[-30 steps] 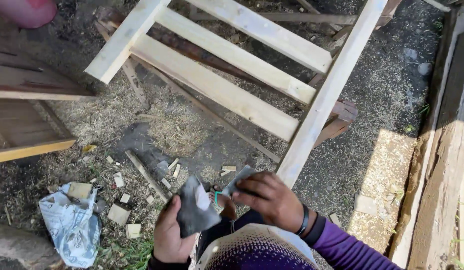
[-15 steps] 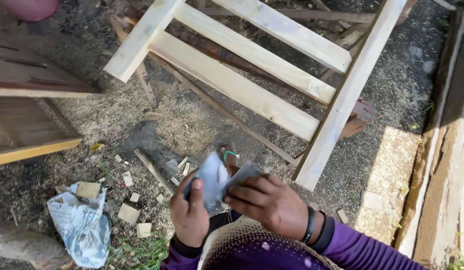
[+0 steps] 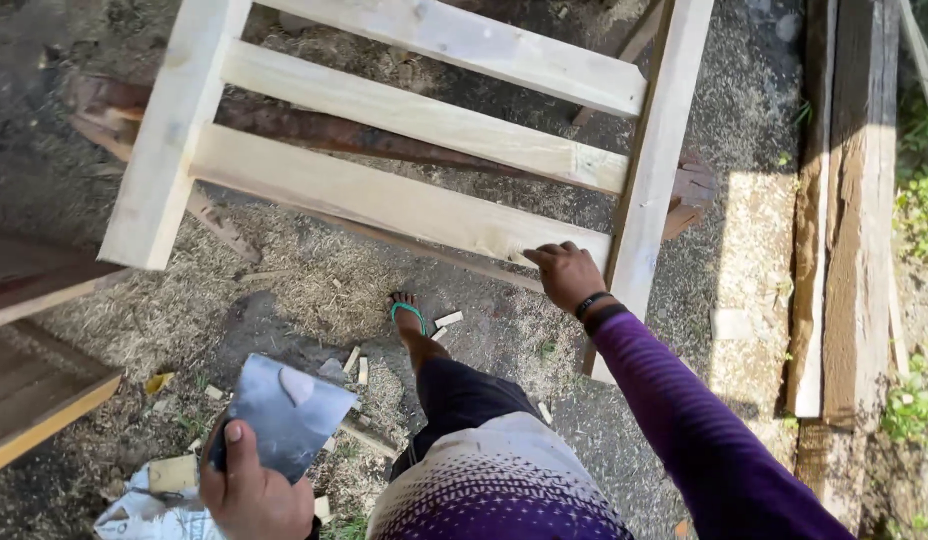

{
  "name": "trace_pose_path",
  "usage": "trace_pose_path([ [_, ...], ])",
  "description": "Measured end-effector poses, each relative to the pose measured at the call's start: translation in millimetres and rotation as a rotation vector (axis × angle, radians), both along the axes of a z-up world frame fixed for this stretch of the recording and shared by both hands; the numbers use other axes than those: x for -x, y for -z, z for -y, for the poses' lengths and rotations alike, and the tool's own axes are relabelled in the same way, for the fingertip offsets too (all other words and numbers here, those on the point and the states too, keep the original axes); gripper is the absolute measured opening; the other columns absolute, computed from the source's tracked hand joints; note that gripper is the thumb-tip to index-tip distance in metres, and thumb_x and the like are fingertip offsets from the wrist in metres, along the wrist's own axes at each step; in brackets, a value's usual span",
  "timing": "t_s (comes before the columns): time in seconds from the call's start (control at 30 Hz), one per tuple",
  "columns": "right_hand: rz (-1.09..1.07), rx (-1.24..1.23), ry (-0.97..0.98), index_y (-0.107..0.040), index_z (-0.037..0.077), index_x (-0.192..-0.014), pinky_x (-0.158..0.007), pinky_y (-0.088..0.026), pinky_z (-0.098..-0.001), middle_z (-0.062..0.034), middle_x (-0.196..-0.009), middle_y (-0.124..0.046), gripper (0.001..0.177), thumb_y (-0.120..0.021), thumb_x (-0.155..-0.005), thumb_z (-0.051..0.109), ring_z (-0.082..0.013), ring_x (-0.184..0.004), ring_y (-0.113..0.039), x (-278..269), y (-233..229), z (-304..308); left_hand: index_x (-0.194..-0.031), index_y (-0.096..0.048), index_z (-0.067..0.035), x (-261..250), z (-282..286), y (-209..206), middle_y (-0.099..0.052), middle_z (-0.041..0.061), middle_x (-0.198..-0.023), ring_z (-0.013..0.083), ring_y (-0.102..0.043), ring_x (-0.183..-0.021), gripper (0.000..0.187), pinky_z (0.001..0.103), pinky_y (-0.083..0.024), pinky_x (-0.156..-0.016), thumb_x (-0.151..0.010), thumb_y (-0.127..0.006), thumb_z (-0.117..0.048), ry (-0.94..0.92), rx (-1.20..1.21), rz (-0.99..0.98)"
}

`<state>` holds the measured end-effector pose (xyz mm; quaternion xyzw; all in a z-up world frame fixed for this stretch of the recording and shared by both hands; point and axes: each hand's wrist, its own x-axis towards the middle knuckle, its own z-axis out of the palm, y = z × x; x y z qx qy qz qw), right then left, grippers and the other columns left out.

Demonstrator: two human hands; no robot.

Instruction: Sanding wooden furniture components with sandpaper and a small block to smooth the surface.

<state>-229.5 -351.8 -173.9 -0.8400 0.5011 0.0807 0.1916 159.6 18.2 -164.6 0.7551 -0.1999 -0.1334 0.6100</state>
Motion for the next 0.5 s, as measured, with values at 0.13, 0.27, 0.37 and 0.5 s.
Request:
trace_pose_path([
  [0.13, -0.154, 0.009, -0.014, -0.060, 0.023, -0.142, -0.105, -0.047, -0.0444, -0.0011, -0.141, -0.062, 0.050, -0.047, -0.097, 0.004, -0.0244, -0.121, -0.058, -32, 13, 11, -0.127, -0.063, 0.001, -8, 76, -97, -0.067, 0.019, -0.127, 0.0229, -0.069, -0.108, 0.032, 0.041, -0.061, -0.091, -0.110, -0.066, -0.026, -0.157, 0.000, -0.391],
  [0.27, -0.233, 0.047, 0.095, -0.059, 0.025, -0.141, -0.106, -0.046, -0.0434, -0.0006, -0.141, -0.061, 0.052, -0.051, -0.093, 0.006, -0.0268, -0.126, -0.054, -47, 24, -24, -0.134, -0.057, -0.005, -103, 32, -29, -0.064, 0.018, -0.132, 0.0252, -0.069, -0.112, 0.040, 0.043, -0.061, -0.092, -0.103, -0.062, -0.031, -0.036, -0.148, -0.616],
  [0.37, -0.331, 0.057, -0.023, -0.052, 0.024, -0.147, -0.100, -0.046, -0.0440, -0.0050, -0.143, -0.057, 0.065, -0.049, -0.087, -0.001, -0.0281, -0.119, -0.055, -42, 28, -33, -0.136, -0.057, -0.007, -141, 36, -15, -0.064, 0.013, -0.134, 0.0243, -0.066, -0.116, 0.041, 0.043, -0.058, -0.096, -0.105, -0.060, -0.034, -0.023, -0.176, -0.743],
  [0.5, -0.277, 0.022, 0.032, -0.052, 0.027, -0.148, -0.100, -0.048, -0.0429, -0.0018, -0.142, -0.060, 0.066, -0.049, -0.089, -0.001, -0.0253, -0.120, -0.057, -35, 19, -14, -0.141, -0.052, -0.008, -150, 47, 6, -0.058, 0.013, -0.143, 0.0263, -0.060, -0.130, 0.038, 0.040, -0.053, -0.108, -0.113, -0.053, -0.034, 0.321, -0.201, -0.149],
])
